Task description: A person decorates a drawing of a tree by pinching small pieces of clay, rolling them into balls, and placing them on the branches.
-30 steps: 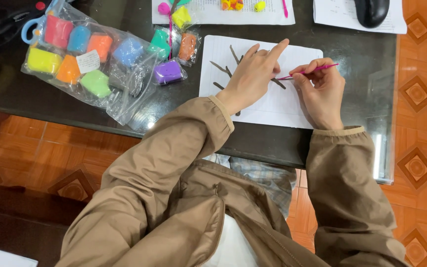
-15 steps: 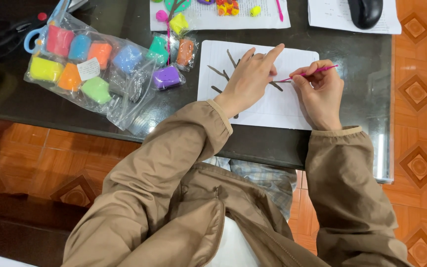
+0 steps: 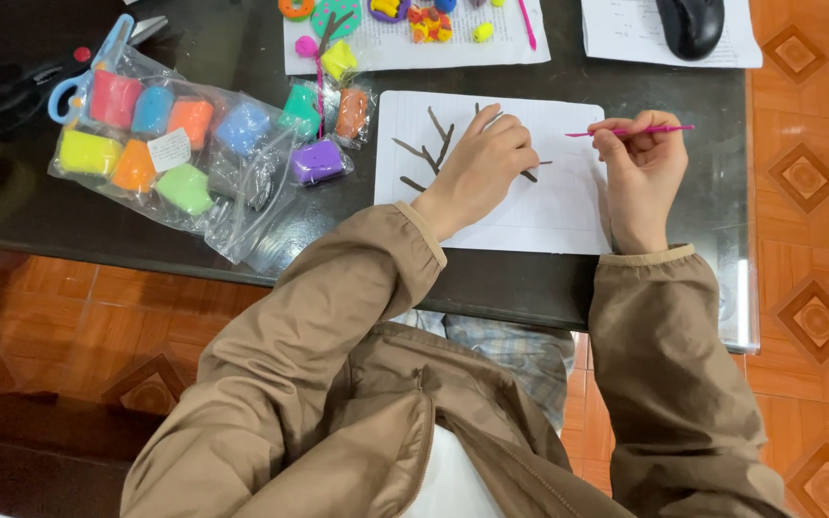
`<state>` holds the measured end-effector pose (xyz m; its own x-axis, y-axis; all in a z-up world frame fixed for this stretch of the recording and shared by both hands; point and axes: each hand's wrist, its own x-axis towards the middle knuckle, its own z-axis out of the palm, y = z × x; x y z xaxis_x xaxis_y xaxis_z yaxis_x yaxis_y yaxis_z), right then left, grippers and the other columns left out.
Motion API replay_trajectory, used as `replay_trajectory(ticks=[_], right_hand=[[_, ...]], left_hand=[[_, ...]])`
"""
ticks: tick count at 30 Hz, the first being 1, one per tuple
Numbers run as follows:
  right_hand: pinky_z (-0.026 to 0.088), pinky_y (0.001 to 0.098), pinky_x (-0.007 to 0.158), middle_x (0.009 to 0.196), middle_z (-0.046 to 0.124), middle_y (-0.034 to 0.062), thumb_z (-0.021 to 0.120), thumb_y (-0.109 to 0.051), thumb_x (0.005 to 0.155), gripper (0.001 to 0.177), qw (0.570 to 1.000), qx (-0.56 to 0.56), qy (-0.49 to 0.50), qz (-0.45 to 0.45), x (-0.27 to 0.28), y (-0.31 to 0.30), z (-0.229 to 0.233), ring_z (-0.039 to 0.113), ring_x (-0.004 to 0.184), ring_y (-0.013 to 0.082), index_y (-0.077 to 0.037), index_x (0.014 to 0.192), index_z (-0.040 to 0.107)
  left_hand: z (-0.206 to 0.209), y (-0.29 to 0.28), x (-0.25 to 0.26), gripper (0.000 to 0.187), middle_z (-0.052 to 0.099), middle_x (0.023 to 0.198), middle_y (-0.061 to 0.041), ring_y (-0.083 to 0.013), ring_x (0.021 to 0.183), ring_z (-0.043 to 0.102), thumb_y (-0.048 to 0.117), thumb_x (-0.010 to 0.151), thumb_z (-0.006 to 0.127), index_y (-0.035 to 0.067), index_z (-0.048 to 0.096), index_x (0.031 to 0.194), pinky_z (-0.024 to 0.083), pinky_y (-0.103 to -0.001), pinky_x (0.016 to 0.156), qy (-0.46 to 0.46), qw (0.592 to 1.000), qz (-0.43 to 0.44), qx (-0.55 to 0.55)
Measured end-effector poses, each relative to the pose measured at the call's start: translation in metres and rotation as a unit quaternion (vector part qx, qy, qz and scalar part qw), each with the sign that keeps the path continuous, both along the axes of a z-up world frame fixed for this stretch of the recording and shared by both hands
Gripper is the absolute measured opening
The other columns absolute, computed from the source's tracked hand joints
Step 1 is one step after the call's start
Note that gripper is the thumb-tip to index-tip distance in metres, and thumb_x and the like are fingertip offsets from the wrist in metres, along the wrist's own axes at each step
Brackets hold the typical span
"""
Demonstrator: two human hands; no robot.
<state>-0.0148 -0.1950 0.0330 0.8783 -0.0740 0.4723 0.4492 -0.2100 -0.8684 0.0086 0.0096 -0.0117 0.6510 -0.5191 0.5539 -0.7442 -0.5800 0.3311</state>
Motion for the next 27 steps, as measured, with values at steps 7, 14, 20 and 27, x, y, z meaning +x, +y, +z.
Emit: replay_trajectory(ticks=[7, 14, 20, 27], right_hand=[[0.051, 0.0224, 0.074, 0.100, 0.072, 0.0197, 0.068, 0.017, 0.101, 0.036, 1.000, 0.018, -0.001, -0.003, 0.001, 0.000, -0.004, 0.062, 0.083, 0.0147, -0.008, 0.104, 0.043], [0.049, 0.0209, 0.073, 0.101, 0.072, 0.0187, 0.067, 0.016, 0.102, 0.035, 1.000, 0.022, -0.001, 0.011, 0.001, 0.002, -0.013, 0.061, 0.083, 0.0129, -0.009, 0.105, 0.042], [0.049, 0.0211, 0.071, 0.100, 0.073, 0.0180, 0.068, 0.013, 0.100, 0.034, 0.999, 0.036, -0.005, -0.015, 0.007, -0.004, -0.009, 0.061, 0.081, 0.0131, -0.010, 0.104, 0.043], [0.049, 0.0197, 0.072, 0.100, 0.073, 0.0178, 0.069, 0.012, 0.101, 0.035, 0.998, 0.055, 0.010, -0.011, 0.005, -0.002, -0.006, 0.062, 0.081, 0.0119, -0.010, 0.105, 0.043]], left_hand=[[-0.005, 0.000, 0.003, 0.013, 0.059, 0.086, 0.001, -0.0162, 0.101, 0.057, 0.002, 0.093, 0.068, 0.013, 0.075, 0.091, 0.034, -0.050, 0.111, -0.033, 0.999, 0.005, 0.033], [-0.009, 0.002, 0.002, 0.011, 0.058, 0.086, -0.001, -0.0227, 0.104, 0.056, 0.005, 0.089, 0.073, 0.016, 0.075, 0.084, 0.036, -0.053, 0.107, -0.124, 0.990, 0.019, 0.068], [0.002, 0.002, -0.002, 0.018, 0.056, 0.084, 0.002, -0.0194, 0.092, 0.056, 0.000, 0.090, 0.065, 0.016, 0.071, 0.088, 0.039, -0.048, 0.098, -0.088, 0.995, 0.018, 0.046], [0.013, 0.002, -0.012, 0.021, 0.051, 0.081, 0.000, -0.0201, 0.082, 0.053, -0.002, 0.090, 0.062, 0.017, 0.071, 0.088, 0.041, -0.048, 0.092, -0.091, 0.994, 0.009, 0.054]])
